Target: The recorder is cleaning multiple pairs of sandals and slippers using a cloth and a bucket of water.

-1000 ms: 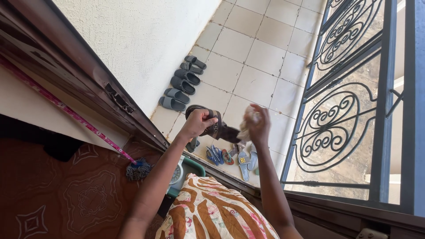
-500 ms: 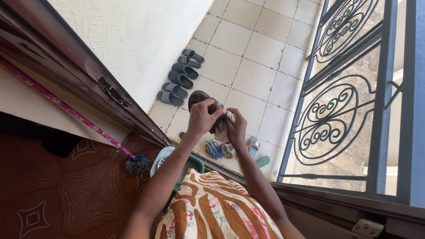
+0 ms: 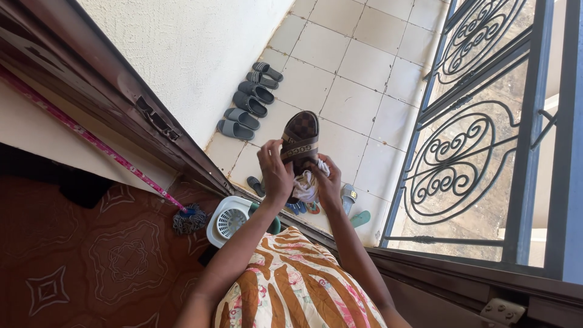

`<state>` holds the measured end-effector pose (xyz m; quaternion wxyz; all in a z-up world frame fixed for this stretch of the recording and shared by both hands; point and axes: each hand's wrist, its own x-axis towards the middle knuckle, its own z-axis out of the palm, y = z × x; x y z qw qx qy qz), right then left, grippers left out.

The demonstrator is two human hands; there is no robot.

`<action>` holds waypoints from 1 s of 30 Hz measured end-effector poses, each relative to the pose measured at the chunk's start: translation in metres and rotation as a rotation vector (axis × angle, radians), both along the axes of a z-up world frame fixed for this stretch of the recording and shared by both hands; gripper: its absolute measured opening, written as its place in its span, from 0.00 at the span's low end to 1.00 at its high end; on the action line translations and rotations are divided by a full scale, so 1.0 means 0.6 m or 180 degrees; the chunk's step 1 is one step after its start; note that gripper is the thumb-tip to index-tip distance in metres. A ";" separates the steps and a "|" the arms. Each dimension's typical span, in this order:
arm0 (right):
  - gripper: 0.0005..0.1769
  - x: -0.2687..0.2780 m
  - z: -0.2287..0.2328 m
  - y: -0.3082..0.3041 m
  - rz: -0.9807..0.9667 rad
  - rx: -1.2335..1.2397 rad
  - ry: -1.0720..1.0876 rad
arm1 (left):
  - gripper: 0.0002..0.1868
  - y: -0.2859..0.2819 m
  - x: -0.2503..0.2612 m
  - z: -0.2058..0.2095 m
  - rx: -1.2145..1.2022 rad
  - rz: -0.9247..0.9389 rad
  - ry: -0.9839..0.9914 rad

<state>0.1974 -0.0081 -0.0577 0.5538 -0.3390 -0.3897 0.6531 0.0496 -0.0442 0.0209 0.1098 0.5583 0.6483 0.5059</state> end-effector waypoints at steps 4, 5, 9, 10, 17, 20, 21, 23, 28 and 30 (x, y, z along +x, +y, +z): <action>0.16 0.011 0.029 -0.019 0.0422 0.0242 -0.0476 | 0.24 0.008 -0.016 0.026 0.0260 0.0291 0.0017; 0.18 0.015 0.039 -0.019 0.0406 0.0348 -0.0899 | 0.22 0.009 -0.020 0.031 0.0368 0.0287 -0.0120; 0.17 0.045 0.030 0.006 -0.0499 0.0394 -0.1468 | 0.24 0.010 -0.033 0.043 0.0680 0.0204 -0.0211; 0.17 0.045 0.042 0.014 -0.0494 0.0398 -0.1469 | 0.24 0.015 -0.034 0.036 0.0682 0.0209 -0.0212; 0.23 -0.025 0.173 0.008 -0.0557 0.1323 -0.2679 | 0.19 0.026 -0.012 0.016 0.0698 -0.0193 -0.0418; 0.25 -0.036 0.181 0.003 -0.0117 0.1889 -0.3055 | 0.18 0.025 -0.015 0.010 0.0558 -0.0369 -0.0621; 0.24 -0.035 0.181 0.004 0.0120 0.2028 -0.3307 | 0.17 0.024 -0.017 0.006 0.0506 -0.0477 -0.0658; 0.22 -0.027 0.174 0.008 -0.0001 0.2209 -0.3414 | 0.20 0.015 -0.016 -0.008 0.0545 -0.0549 -0.0757; 0.20 0.005 0.130 0.058 -0.0644 0.2148 -0.3700 | 0.25 0.014 -0.007 -0.008 0.0671 -0.0696 -0.0582; 0.15 0.024 0.104 0.090 -0.1305 0.1875 -0.4461 | 0.23 0.016 -0.013 0.002 0.0800 -0.0598 -0.0617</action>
